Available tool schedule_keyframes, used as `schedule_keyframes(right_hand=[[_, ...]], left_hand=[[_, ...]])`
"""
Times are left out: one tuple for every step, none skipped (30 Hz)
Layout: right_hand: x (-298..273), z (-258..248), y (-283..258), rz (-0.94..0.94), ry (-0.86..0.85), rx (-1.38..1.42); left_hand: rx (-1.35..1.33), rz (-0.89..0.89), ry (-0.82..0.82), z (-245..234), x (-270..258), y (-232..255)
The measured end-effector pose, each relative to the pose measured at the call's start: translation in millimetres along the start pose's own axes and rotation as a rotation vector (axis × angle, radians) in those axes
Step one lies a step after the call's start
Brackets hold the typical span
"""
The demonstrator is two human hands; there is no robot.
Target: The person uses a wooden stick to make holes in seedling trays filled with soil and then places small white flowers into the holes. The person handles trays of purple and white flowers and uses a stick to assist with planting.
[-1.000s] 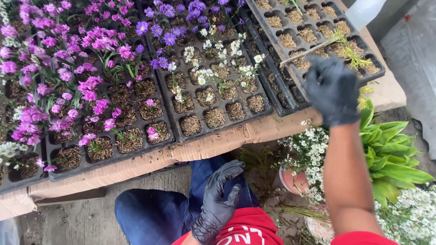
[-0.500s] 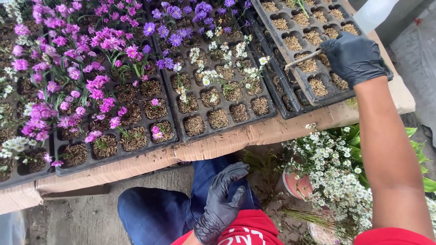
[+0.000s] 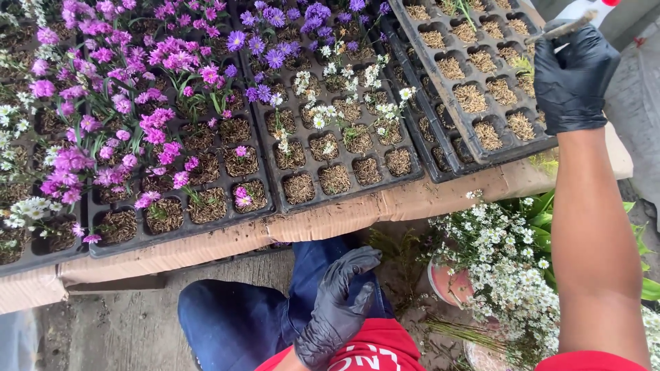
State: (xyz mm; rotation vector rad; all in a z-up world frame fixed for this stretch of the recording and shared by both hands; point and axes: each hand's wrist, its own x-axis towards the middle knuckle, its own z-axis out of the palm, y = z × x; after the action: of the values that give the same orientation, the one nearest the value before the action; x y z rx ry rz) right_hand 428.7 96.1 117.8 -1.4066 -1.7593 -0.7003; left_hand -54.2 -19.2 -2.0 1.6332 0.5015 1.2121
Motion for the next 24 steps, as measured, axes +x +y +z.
schedule_keyframes(right_hand=[[3.2,1.4,-1.4,-0.039,0.047,0.111],[5.8,1.8,-2.7,-0.076,0.095,0.222],[9.3,-0.6,-13.1,-0.075,0.094,0.221],[14.1,-2.5,-23.1,-0.012,0.069,0.235],[18.9,-4.4,-33.3,0.051,0.044,0.248],[15.2,-1.0,-24.2,0.052,0.042,0.249],[11.7,2.4,-15.2,0.212,0.093,0.351],[10.6,6.7,-5.7,0.371,0.141,0.455],[13.9,4.2,-11.9,0.368,0.141,0.457],[15.3,1.3,-18.6,0.398,0.155,0.499],[16.5,-1.2,-25.3,0.428,0.168,0.541],[12.8,-3.9,-25.7,0.429,0.163,0.542],[8.9,-6.0,-26.2,0.455,0.148,0.578],[3.9,-4.6,-27.9,0.485,0.125,0.622],[1.3,-11.7,-42.6,0.489,0.114,0.630],[-1.2,-17.6,-57.7,0.530,0.036,0.621],[-3.3,-24.0,-72.7,0.569,-0.043,0.610],[0.2,-17.4,-108.4,0.567,-0.050,0.618],[3.7,-12.0,-144.0,0.571,-0.038,0.582],[6.2,-9.0,-179.5,0.575,-0.024,0.542],[-1.9,4.2,-202.5,0.573,-0.028,0.546],[-8.7,17.4,-224.8,0.480,-0.130,0.718],[-15.6,30.2,-247.2,0.382,-0.233,0.887],[-20.5,46.4,-258.3,0.379,-0.235,0.893]], left_hand=[[0.004,0.003,0.000,-0.2,-0.4,-1.3],[0.007,0.006,0.000,0.0,-1.2,-2.6],[0.006,0.004,0.000,-0.2,-1.4,-1.7],[0.011,0.003,-0.001,-0.6,-0.8,-0.9],[0.016,0.001,-0.001,-1.0,-0.2,0.0],[0.015,-0.001,0.000,-1.5,-1.0,0.5],[0.008,-0.013,-0.002,-2.1,-1.7,1.2],[0.002,-0.023,-0.003,-2.9,-0.8,1.6],[0.003,-0.021,0.000,-3.8,0.2,1.0],[0.006,-0.020,-0.005,-4.4,-0.3,0.6],[0.008,-0.018,-0.009,-5.0,-1.0,-0.2],[0.007,-0.021,-0.005,-4.8,-0.6,-0.9],[0.017,-0.016,-0.005,-5.0,-0.3,-2.2],[0.032,-0.018,0.001,-5.9,-2.3,-2.3],[0.035,-0.029,0.009,-5.9,-2.5,-3.5],[0.049,-0.018,-0.001,-6.6,-3.3,-4.9],[0.062,-0.008,-0.012,-7.5,-4.2,-6.0],[0.067,-0.012,-0.003,-8.4,-4.0,-6.3],[0.058,-0.032,-0.016,-8.8,-3.6,-6.1],[0.048,-0.050,-0.033,-8.9,-3.2,-5.9],[0.049,-0.053,-0.027,-9.5,-4.6,-4.3],[0.076,-0.058,-0.033,-10.4,-4.2,-3.3],[0.102,-0.063,-0.038,-11.2,-3.8,-2.1],[0.106,-0.065,-0.033,-11.5,-4.5,-2.9]])
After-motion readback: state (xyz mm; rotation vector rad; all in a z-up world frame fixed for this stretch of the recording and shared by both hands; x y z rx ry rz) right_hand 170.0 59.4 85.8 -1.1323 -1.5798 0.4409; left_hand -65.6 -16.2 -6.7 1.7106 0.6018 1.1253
